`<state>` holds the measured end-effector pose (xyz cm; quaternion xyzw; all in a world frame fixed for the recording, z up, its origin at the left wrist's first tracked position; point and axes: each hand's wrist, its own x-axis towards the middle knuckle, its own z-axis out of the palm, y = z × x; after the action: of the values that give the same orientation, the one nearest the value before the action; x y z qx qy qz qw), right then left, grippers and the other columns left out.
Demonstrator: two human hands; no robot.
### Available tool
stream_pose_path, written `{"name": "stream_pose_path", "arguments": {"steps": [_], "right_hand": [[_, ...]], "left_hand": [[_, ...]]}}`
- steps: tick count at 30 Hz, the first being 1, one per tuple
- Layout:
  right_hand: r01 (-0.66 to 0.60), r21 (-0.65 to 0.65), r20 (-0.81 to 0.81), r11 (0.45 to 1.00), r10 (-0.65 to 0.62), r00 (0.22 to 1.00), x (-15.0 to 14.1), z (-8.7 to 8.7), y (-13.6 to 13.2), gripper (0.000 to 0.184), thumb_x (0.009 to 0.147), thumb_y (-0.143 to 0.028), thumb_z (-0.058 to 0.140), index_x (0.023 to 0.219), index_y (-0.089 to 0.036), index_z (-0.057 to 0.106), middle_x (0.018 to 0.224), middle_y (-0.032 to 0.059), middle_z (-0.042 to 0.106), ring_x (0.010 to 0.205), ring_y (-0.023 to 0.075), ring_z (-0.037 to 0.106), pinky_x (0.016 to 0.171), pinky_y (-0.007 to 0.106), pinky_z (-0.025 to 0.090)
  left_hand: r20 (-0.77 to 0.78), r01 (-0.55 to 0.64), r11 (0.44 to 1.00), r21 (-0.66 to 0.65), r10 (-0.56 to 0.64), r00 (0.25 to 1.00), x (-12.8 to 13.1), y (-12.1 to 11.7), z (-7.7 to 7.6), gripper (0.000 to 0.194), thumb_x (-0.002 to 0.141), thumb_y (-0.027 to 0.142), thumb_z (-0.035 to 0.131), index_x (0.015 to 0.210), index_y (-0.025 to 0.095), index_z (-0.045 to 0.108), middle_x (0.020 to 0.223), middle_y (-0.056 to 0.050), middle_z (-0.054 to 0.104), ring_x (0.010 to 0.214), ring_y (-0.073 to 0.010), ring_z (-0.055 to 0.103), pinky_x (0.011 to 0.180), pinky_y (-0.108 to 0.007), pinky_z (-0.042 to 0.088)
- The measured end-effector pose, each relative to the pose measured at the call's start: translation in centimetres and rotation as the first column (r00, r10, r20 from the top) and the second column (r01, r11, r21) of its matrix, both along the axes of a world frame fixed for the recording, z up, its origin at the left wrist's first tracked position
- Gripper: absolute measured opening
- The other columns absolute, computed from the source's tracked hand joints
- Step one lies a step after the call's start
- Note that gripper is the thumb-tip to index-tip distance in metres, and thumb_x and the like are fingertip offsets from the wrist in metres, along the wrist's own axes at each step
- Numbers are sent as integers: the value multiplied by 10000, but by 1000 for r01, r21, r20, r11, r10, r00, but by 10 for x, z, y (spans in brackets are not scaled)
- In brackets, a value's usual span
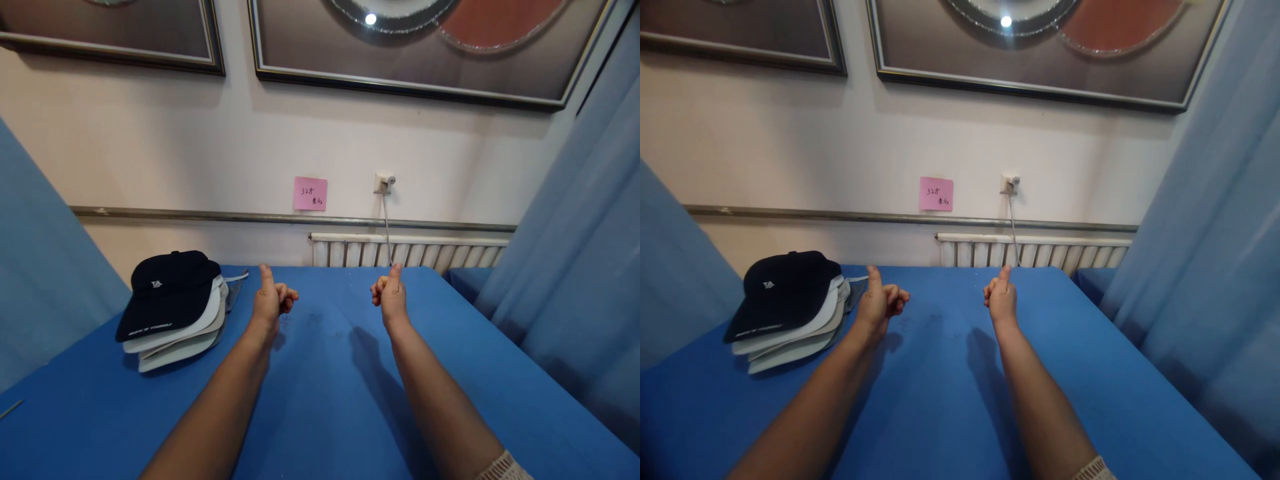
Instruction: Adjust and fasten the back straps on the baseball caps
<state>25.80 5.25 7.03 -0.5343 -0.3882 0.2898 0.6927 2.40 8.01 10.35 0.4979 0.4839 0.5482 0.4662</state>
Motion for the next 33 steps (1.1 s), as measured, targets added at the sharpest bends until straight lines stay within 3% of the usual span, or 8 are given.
{"name": "stream_pose_path", "arguments": {"steps": [15,19,24,26,28,30,31,33], "right_hand": [[-29,-51,-4,998,29,1000,-9,-9,-3,725,861,-778,108,435,-235,332,410,-4,454,342,109,408,391,257,314],[-37,-79,3,996,37,999,-11,-17,0,710,869,-762,105,448,-240,336,414,-2,464,341,112,413,393,260,321],[-43,-160,62,986,54,997,-23,-49,-10,564,880,-674,282,611,-223,485,503,-5,551,367,127,462,403,264,341],[-94,-167,62,981,106,992,-32,-67,-22,394,856,-583,430,807,-211,547,614,-7,621,364,118,466,401,259,345],[-151,-194,46,969,163,986,-42,-88,-39,311,842,-502,485,906,-206,554,634,-7,636,354,119,469,390,255,340],[-263,-247,11,933,274,962,-52,-109,-54,262,849,-450,478,930,-208,539,642,-7,636,361,117,473,386,243,323],[-320,-263,-2,910,332,943,-56,-119,-61,245,853,-434,480,934,-209,535,656,-5,638,371,113,479,393,240,326],[-391,-297,10,871,413,911,-63,-135,-70,222,847,-421,507,907,-211,541,651,-13,624,387,104,481,408,234,330]], "left_hand": [[-63,32,999,-35,-34,997,8,5,-19,741,793,822,183,378,216,286,549,-73,611,417,-120,417,426,-263,292],[-180,13,999,-39,-20,983,6,7,-30,711,795,806,139,407,225,269,574,-83,623,414,-117,432,424,-258,331],[-369,-84,996,23,86,925,-21,9,-42,525,780,657,424,505,213,472,493,-41,555,420,-147,481,460,-274,389],[-442,-156,984,87,178,879,-44,5,-41,362,750,532,533,626,194,565,536,-32,573,479,-178,542,519,-295,434],[-499,-236,956,175,293,816,-74,-3,-36,239,720,395,586,828,183,613,750,-72,662,660,-230,635,650,-343,492],[-542,-290,919,267,392,743,-109,-13,-29,356,686,247,581,1036,183,608,1051,-130,671,985,-299,635,854,-406,481],[-571,-296,894,336,443,691,-127,-17,-26,449,661,168,573,1109,190,594,1218,-142,620,1158,-318,560,971,-424,428],[-704,-237,802,548,595,388,-161,-25,-21,577,644,83,543,1215,171,547,1417,-160,489,1322,-367,415,1081,-479,331]]}}
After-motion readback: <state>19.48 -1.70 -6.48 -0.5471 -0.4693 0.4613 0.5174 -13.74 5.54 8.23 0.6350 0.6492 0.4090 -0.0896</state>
